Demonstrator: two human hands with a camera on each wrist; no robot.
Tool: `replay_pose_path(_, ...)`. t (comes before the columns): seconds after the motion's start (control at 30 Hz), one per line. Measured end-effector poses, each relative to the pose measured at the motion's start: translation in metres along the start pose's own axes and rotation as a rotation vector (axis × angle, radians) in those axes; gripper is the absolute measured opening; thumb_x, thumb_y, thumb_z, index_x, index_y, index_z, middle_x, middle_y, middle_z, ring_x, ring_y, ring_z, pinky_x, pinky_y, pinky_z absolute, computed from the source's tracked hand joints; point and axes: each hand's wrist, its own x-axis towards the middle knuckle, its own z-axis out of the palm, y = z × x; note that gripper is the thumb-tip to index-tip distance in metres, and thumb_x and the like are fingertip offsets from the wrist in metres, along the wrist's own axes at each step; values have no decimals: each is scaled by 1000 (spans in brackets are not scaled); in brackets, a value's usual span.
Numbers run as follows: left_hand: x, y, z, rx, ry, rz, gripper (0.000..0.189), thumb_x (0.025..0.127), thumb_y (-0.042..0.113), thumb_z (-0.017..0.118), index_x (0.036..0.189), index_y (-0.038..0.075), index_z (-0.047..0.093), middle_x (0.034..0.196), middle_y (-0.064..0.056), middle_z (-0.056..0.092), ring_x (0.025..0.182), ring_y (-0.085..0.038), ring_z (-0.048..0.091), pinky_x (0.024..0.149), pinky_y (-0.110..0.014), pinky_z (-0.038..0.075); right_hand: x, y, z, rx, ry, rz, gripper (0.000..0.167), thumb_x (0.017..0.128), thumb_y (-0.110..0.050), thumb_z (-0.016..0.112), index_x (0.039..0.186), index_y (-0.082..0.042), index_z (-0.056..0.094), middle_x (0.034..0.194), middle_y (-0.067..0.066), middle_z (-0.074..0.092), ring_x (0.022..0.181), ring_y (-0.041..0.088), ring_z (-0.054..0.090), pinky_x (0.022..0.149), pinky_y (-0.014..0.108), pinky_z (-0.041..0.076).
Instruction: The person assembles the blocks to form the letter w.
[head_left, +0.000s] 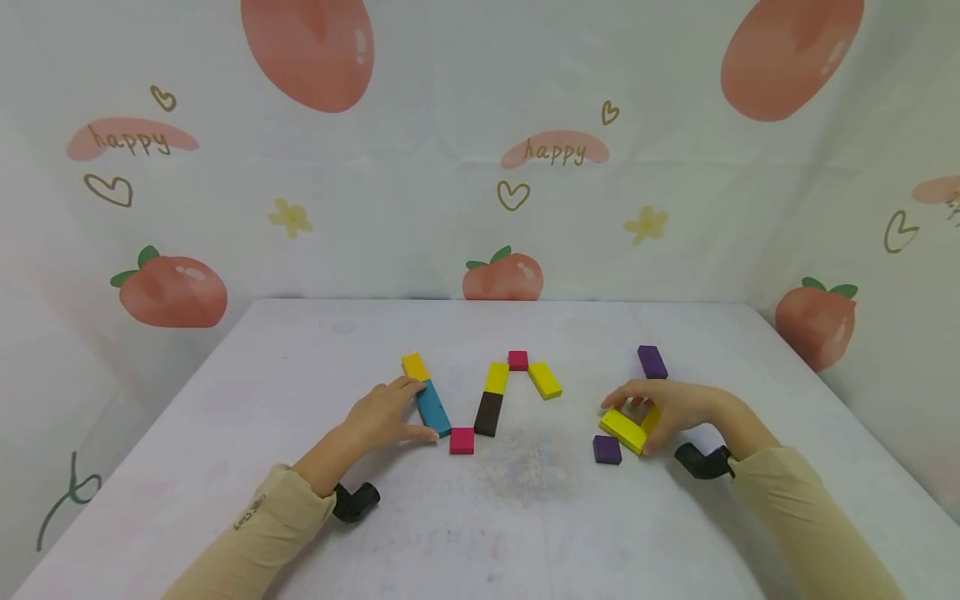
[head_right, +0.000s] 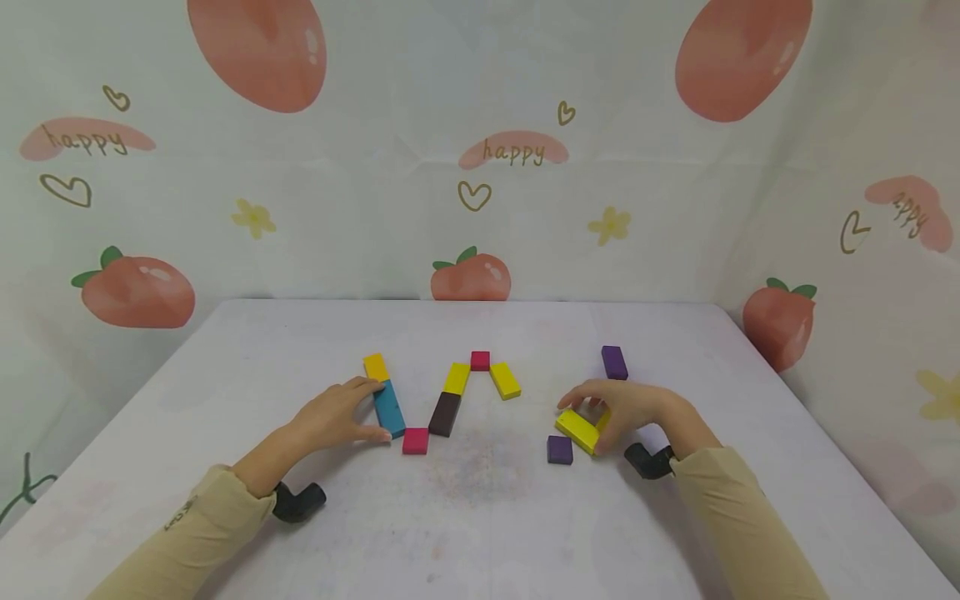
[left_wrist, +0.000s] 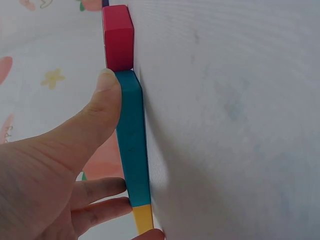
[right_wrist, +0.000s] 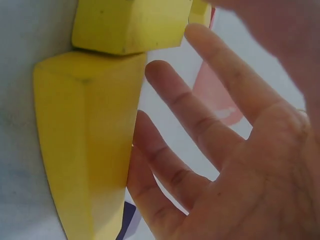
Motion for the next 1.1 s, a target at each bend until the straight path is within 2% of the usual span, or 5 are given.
replay_pose_path(0.2,0,1,0,-2,-7,-10,81,72,47,75,133,2,47,138,-19,46,111,-37,53,91,-50,50,0,0,2,-17,2,-21,61,70,-19,81,125,-17,55,123,4,55,105,21,47,89,31,44)
replay_pose_path(0.93,1,2,-1,2,-16,-16,81,72,48,75,134,2,47,139,-19,46,112,-37,53,92,-50,50,0,-3,3,-13,18,-50,59,69,-14,79,122,-17,54,118,5,54,104,23,48,88,30,46)
replay_pose_path(1.1,0,2,-1,-2,-14,-16,82,72,47,75,134,2,47,139,-19,46,112,-37,52,92,-50,50,1,-4,2,-11,29,-34,59,69,-13,79,122,-17,54,119,6,54,105,24,49,89,37,47)
